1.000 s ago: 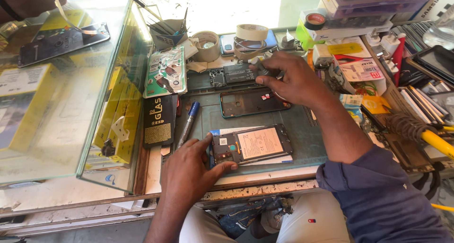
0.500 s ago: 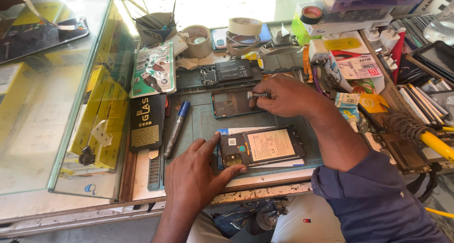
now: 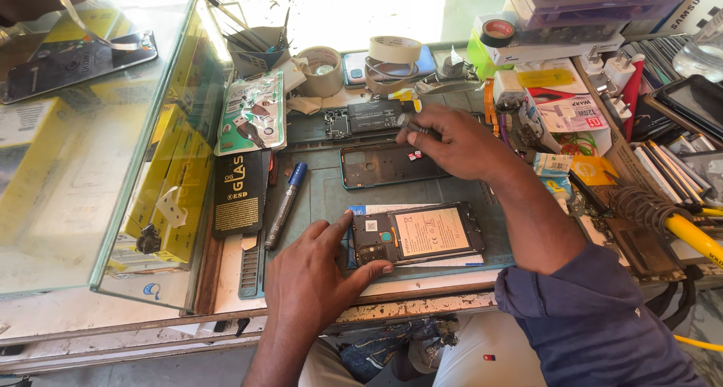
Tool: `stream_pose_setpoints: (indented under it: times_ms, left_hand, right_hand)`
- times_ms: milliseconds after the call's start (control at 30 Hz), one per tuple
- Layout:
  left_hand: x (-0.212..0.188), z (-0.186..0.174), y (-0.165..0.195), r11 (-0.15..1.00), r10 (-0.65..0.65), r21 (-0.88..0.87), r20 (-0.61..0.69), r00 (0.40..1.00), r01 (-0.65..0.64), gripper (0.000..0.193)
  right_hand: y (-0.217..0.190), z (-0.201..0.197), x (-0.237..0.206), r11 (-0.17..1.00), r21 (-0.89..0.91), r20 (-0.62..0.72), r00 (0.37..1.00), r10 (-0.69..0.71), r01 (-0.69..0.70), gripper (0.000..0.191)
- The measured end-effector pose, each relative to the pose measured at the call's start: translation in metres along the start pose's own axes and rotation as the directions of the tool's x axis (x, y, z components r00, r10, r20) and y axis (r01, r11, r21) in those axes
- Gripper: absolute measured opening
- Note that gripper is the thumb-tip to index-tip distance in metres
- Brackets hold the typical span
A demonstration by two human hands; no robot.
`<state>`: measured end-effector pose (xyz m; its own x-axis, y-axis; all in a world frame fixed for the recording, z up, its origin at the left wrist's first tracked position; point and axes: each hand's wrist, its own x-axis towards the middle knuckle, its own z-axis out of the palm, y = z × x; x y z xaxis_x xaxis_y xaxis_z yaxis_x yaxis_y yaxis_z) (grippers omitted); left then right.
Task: The person uses a precision screwdriver to tighten screws on the back of a disassembled smartphone. They then pick up the phone and use a metal spudger to pry at the edges of the device.
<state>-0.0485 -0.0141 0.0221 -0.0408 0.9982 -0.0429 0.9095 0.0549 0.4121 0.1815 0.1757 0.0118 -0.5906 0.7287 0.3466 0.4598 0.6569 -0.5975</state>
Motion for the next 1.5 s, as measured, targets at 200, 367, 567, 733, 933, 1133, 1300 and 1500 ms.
stream_pose_setpoints:
  times_ms: [200,367,567,733,933,1133,1300,1500]
  left_hand:
    - [0.002,-0.001,0.001,0.999,-0.028,0.026,0.032,0.999,0.028,0.104]
    - [0.001,0.0,0.001,1.0,0.009,0.014,-0.021,1.0,-0.009,0.101]
    - [0.002,0.001,0.0,1.0,-0.006,0.007,0.005,1.0,0.006,0.102]
    - [0.0,-0.001,-0.002,0.999,0.042,-0.033,-0.063,0.997,-0.044,0.103]
    - [0.01,-0.004,-0.011,0.94,-0.061,-0.342,-0.186,0.981,-0.006,0.067]
    - [0.009,0.007,-0.014,0.837,-0.103,-0.539,-0.326,0.94,-0.096,0.03]
    - [0.01,0.011,-0.016,0.836,-0.095,-0.539,-0.322,0.942,-0.1,0.031]
    - [0.009,0.01,-0.015,0.825,-0.128,-0.56,-0.316,0.94,-0.076,0.017]
  right_hand:
    - [-0.017,-0.002,0.001,1.0,0.011,-0.237,0.972,0.006,-0.003,0.03]
    - [-0.021,0.007,0.008,0.975,0.198,-0.282,0.947,0.152,-0.098,0.024]
    - [-0.017,0.016,0.012,0.97,0.109,-0.195,0.953,0.233,-0.215,0.025]
    - [-0.014,0.013,0.01,0.946,0.302,-0.206,0.961,0.186,-0.118,0.019]
    - [-0.022,0.013,0.003,0.872,0.478,-0.089,0.981,0.169,-0.107,0.023]
    - [-0.039,0.026,-0.007,0.651,0.756,0.103,0.995,-0.013,-0.07,0.024]
    - [-0.045,0.029,-0.007,0.636,0.769,0.145,0.986,-0.078,-0.063,0.022]
    - [-0.049,0.031,-0.007,0.651,0.757,0.183,0.974,-0.131,-0.055,0.022]
